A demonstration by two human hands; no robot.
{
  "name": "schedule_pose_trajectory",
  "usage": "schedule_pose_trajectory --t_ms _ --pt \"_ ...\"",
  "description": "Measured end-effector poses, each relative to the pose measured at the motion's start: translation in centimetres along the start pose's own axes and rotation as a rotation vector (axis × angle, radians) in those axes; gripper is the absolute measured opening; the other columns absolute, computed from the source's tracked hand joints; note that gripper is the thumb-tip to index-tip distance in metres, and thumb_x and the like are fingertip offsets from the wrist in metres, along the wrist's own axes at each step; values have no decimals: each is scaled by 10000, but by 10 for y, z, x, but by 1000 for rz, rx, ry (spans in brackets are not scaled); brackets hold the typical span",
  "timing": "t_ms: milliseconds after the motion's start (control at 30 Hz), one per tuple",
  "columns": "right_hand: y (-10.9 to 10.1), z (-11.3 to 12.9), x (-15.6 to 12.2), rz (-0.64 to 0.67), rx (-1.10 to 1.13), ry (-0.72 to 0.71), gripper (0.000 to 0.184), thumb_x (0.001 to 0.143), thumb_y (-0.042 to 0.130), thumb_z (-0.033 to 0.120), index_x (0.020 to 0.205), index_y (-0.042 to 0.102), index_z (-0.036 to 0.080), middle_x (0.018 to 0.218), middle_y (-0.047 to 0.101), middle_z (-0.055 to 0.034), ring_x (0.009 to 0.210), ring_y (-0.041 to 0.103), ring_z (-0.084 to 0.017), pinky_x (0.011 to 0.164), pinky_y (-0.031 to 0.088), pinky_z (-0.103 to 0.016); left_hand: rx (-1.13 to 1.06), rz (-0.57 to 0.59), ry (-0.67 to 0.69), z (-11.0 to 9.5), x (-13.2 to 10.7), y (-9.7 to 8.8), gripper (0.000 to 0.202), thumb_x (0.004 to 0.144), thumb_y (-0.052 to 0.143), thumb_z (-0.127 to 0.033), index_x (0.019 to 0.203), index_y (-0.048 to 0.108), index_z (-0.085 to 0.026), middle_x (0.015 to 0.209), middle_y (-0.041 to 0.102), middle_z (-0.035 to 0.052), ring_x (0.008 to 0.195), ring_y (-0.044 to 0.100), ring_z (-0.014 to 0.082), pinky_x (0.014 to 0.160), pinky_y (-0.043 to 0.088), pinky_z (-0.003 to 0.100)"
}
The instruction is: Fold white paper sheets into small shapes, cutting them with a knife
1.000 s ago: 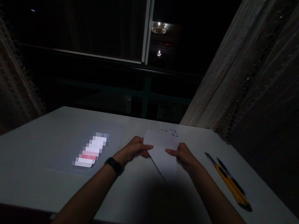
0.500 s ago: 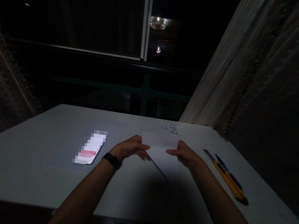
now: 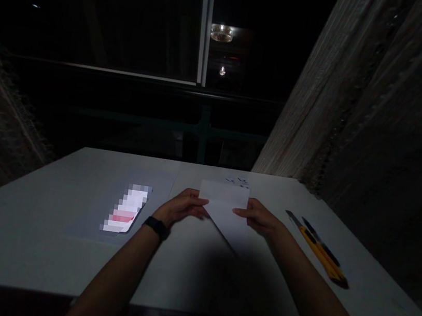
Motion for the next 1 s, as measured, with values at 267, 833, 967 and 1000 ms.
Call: schedule_pose_trajectory --t_ms 267,833,967,1000 --pt "-1 -3 0 -5 -10 26 481 560 775 200 1015 637 129 873 691 -81 799 634 -201 751 468 -326 95 24 -20 1 0 6 305 650 736 -194 884 611 -41 700 681 132 606 668 189 501 498 198" --pt "14 3 3 -19 27 -59 452 536 774 177 969 647 151 956 687 -81 888 625 -235 838 437 -383 158 -41 42 1 3 6 444 582 762 -190 978 614 -55 926 657 157 656 647 189 512 523 238" --pt "14 8 3 -39 11 -98 474 510 785 173 965 655 165 952 691 -72 902 621 -236 861 422 -390 141 -37 35 1 2 7 414 591 751 -183 966 622 -62 877 660 136 630 640 178 508 529 247" --pt "14 8 3 -43 17 -101 484 506 786 171 972 655 167 947 693 -68 902 622 -237 865 420 -390 137 -34 32 1 2 7 405 598 747 -180 965 623 -64 860 661 129 625 639 176 509 531 248"
Point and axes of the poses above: each hand's wrist, its own x-axis towards the middle knuckle, its own y-axis out of the palm, z = x × y, the point moved 10 cm from there along x, towards the middle knuckle
